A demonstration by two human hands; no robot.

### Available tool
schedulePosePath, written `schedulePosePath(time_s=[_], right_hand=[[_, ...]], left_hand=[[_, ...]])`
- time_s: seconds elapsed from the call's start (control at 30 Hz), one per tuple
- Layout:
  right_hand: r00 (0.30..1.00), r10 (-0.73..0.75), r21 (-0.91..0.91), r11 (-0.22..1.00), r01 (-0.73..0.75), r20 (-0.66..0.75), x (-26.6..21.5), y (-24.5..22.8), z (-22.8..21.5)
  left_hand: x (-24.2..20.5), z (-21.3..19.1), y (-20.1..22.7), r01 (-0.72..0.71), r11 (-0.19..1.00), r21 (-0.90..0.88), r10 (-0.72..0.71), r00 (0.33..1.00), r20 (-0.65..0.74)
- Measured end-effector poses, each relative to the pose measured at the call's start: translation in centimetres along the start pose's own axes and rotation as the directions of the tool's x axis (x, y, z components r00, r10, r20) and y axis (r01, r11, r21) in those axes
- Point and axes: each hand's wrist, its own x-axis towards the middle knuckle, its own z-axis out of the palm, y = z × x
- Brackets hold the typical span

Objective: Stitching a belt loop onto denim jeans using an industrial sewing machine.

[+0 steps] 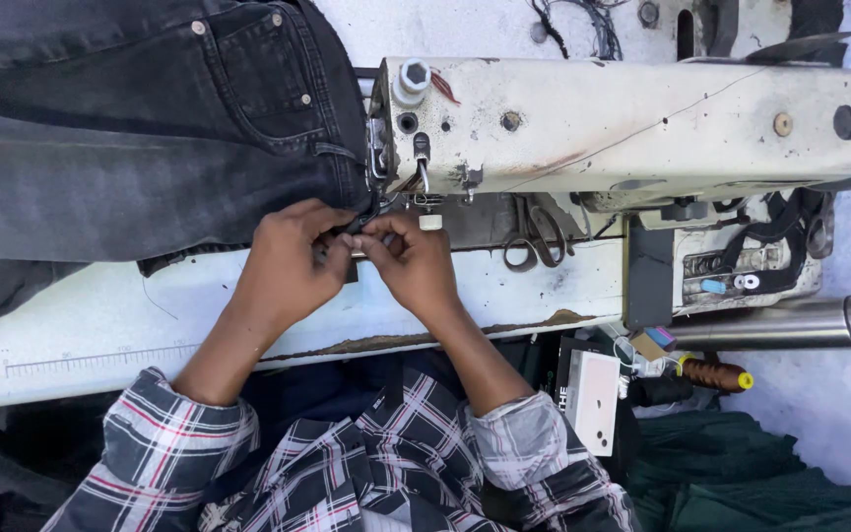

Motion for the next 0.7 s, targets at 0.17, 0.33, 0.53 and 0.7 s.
schedulePosePath(time_s=[0.17,0.33,0.53,0.7], right_hand=[[0.992,-0.068,0.049,0.997,0.063,0.103,-0.1,-0.8,-1.0],[0.976,-0.013,0.074,0.997,-0.003,0.216,-0.1,-0.7,-1.5],[0.988,-0.088,-0.037,0.995,0.093,0.127,-0.1,-1.7,-1.7],[0.984,-0.012,-0.139,0.99,0.038,0.178,0.0,-1.3,-2.6]], left_hand=[[0.5,-0.3,0.7,0.022,1.0,0.01,-0.023,1.0,0.016],[0.1,-0.6,1.5,0.031,0.999,0.035,-0.032,0.999,0.031],[-1.7,1.0,-0.8,-0.04,0.986,0.161,0.047,0.998,-0.04],[-2.4,1.5,-0.2,-0.065,0.987,0.149,0.072,0.996,-0.044]])
